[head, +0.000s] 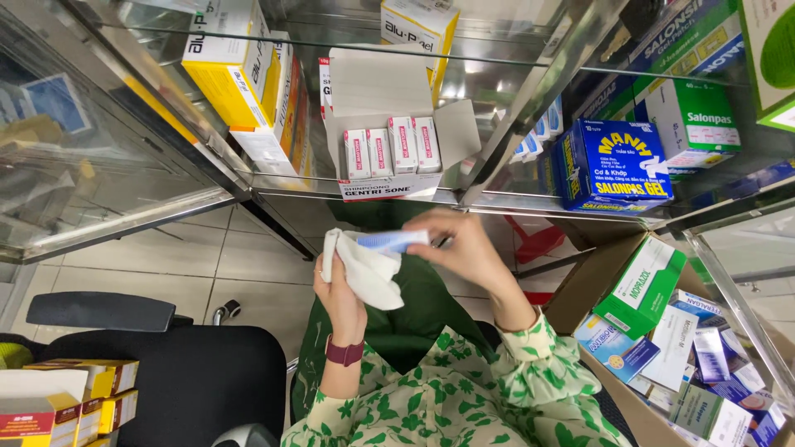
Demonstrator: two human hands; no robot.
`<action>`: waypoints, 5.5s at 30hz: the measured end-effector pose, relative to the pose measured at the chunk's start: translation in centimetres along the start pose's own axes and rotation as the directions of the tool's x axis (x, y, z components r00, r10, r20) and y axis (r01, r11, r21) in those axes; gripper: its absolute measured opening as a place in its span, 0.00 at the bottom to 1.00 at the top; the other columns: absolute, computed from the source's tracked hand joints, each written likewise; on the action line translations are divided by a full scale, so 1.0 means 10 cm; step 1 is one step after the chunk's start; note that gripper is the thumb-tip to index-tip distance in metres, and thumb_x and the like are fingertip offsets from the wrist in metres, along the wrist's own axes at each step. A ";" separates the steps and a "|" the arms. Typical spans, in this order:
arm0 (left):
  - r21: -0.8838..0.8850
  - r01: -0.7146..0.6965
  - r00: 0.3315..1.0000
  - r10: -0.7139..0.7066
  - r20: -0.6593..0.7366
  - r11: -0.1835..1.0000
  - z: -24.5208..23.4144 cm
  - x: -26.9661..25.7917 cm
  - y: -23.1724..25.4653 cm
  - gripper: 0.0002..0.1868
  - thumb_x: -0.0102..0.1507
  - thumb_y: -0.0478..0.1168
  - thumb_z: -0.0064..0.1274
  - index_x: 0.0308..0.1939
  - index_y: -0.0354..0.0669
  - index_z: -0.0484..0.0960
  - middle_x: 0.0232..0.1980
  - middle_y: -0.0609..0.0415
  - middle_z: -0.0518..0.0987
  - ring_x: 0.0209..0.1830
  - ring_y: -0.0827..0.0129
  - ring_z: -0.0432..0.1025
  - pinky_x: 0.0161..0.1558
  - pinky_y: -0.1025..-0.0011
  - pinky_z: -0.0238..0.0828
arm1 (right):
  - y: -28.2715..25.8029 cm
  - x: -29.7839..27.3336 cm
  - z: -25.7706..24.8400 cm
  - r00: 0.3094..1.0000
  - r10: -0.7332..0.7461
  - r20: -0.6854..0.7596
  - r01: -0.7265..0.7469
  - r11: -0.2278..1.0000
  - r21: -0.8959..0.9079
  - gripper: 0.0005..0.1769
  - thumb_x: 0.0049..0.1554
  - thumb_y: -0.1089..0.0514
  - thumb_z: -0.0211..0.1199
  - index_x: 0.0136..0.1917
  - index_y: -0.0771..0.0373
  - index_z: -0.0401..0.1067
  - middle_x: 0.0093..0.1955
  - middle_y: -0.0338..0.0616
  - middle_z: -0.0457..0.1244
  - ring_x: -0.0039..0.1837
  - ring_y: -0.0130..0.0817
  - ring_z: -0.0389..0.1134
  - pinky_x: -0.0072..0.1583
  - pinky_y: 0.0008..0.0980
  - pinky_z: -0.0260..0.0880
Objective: Wiping down and organizing medicine boxes on a pharmacy shelf.
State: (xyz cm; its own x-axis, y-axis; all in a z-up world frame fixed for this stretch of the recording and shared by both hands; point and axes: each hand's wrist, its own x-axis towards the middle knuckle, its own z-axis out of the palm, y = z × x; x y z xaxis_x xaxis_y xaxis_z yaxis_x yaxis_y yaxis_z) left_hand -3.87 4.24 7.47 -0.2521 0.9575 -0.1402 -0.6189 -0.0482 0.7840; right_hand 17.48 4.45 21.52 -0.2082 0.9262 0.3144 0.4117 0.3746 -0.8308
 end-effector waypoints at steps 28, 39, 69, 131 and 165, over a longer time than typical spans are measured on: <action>0.010 0.121 0.990 -0.120 -0.073 0.993 -0.07 0.02 0.03 0.13 0.70 0.41 0.51 0.54 0.37 0.74 0.49 0.55 0.78 0.48 0.73 0.74 0.48 0.71 0.72 | 0.67 1.75 0.63 0.949 0.243 -0.201 -0.305 0.544 -0.782 0.35 0.39 0.44 0.80 0.50 0.67 0.70 0.39 0.53 0.70 0.43 0.48 0.75 0.43 0.43 0.75; -0.005 0.115 0.991 -0.115 -0.066 0.993 -0.12 0.02 0.04 0.11 0.70 0.40 0.51 0.53 0.38 0.74 0.49 0.55 0.77 0.48 0.73 0.73 0.48 0.71 0.72 | 0.79 1.81 0.45 0.946 0.281 -0.161 -0.312 0.652 -0.691 0.26 0.45 0.44 0.80 0.43 0.69 0.78 0.43 0.60 0.69 0.47 0.55 0.74 0.49 0.44 0.76; -0.383 0.399 0.901 -0.279 0.332 0.833 -0.35 0.10 0.01 0.31 0.74 0.54 0.37 0.80 0.51 0.59 0.71 0.52 0.69 0.67 0.58 0.66 0.65 0.57 0.65 | 0.07 0.59 -0.49 0.925 -0.137 0.355 0.062 0.975 0.213 0.14 0.63 0.53 0.67 0.49 0.66 0.70 0.58 0.43 0.70 0.59 0.31 0.70 0.58 0.31 0.73; -0.011 0.654 0.650 -0.554 0.521 0.757 -0.25 -0.28 -0.53 0.32 0.71 0.51 0.45 0.75 0.40 0.62 0.73 0.51 0.69 0.70 0.61 0.67 0.69 0.60 0.64 | 0.79 -0.76 -1.06 0.956 0.242 -0.168 -0.047 0.689 0.723 0.20 0.60 0.63 0.67 0.65 0.69 0.70 0.58 0.54 0.71 0.58 0.38 0.74 0.61 0.36 0.75; -0.055 0.065 0.994 -0.060 0.089 0.996 -0.22 -0.04 -0.21 0.04 0.70 0.32 0.50 0.46 0.38 0.71 0.46 0.54 0.78 0.44 0.74 0.73 0.48 0.72 0.73 | -0.02 -0.40 0.20 0.980 0.198 -0.029 -0.198 0.980 -0.016 0.21 0.52 0.64 0.71 0.60 0.64 0.75 0.46 0.42 0.72 0.45 0.26 0.73 0.47 0.27 0.75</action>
State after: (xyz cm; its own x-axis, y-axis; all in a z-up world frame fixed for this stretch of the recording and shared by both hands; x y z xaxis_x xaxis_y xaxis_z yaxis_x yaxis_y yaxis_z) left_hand -4.07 3.36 4.57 -0.1475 0.9801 -0.1329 -0.6741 -0.0013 0.7387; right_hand 16.43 0.60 19.47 -0.0967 0.9828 0.1575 0.4590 0.1844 -0.8691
